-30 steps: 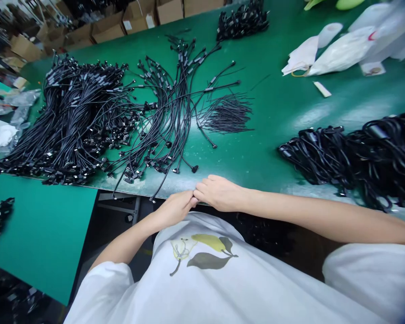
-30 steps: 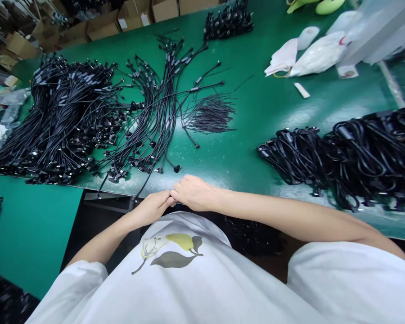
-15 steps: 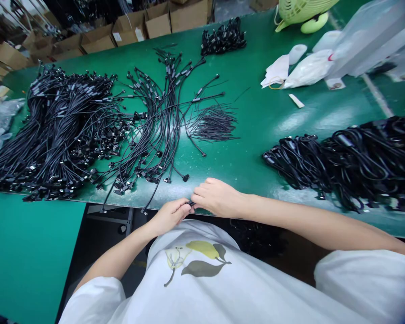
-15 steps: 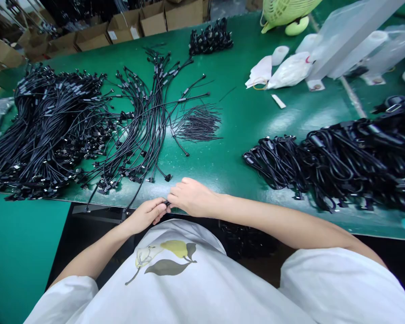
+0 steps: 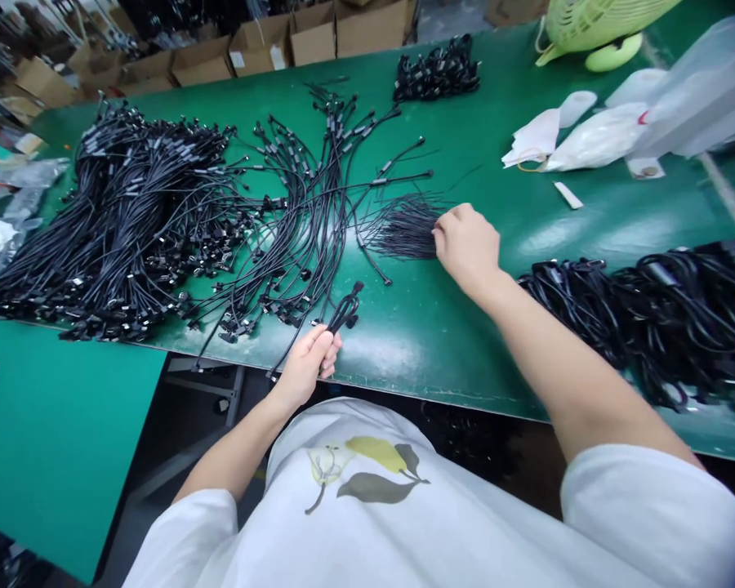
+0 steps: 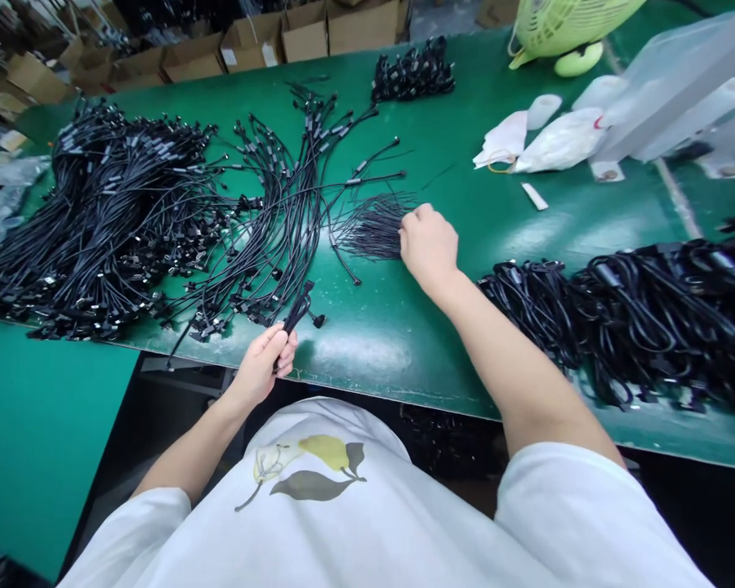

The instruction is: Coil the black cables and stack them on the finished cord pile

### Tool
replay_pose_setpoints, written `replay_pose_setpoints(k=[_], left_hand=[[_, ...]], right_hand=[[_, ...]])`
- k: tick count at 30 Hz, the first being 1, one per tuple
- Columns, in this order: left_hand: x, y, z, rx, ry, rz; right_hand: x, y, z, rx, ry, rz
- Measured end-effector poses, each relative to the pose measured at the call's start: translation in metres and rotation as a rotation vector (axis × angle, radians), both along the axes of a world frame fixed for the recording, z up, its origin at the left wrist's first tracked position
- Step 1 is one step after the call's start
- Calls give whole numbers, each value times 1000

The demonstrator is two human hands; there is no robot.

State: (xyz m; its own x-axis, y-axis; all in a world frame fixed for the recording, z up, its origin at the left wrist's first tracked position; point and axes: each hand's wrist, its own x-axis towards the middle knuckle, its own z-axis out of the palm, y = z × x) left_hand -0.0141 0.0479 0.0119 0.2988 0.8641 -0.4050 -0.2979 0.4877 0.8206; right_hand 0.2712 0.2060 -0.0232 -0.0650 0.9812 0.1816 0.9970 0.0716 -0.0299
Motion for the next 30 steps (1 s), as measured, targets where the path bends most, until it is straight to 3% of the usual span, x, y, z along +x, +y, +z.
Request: replay_pose_setpoints(k=[4,9,12,14,17,19,22,24,26,28,30], left_hand=[[2,-2,-3,34,-19,11],[3,-6,-3,44,-31,-9],[3,-9,-4,25,-42,-8],[4,-10,-5,7,-69,-17],[6,-11,-9,-8,-120,-42],[6,-12,-12,10,-101,-30],[4,-12,-18,155,111,-14],[1,-11,-20,346,352,-25],[-3,-9,-22,528,567,-59],[-7,-8,-24,590,639,-125],[-12,-8,-25,433,509,-229]], right_hand=[[-5,-27,14,-6,33,-22],[-7,-42,23,-11,107,-54],[-25,-65,30,-6,292,32],[-48,-90,32,-134,519,186],[-86,-132,29,-475,887,363],[-104,-151,28,-511,972,395],[-115,-160,31,-152,665,534],[-116,-155,37,182,325,716],[-115,-147,44,388,74,921],[-115,-140,50,413,-58,1088],[-115,-136,56,349,-161,1177]])
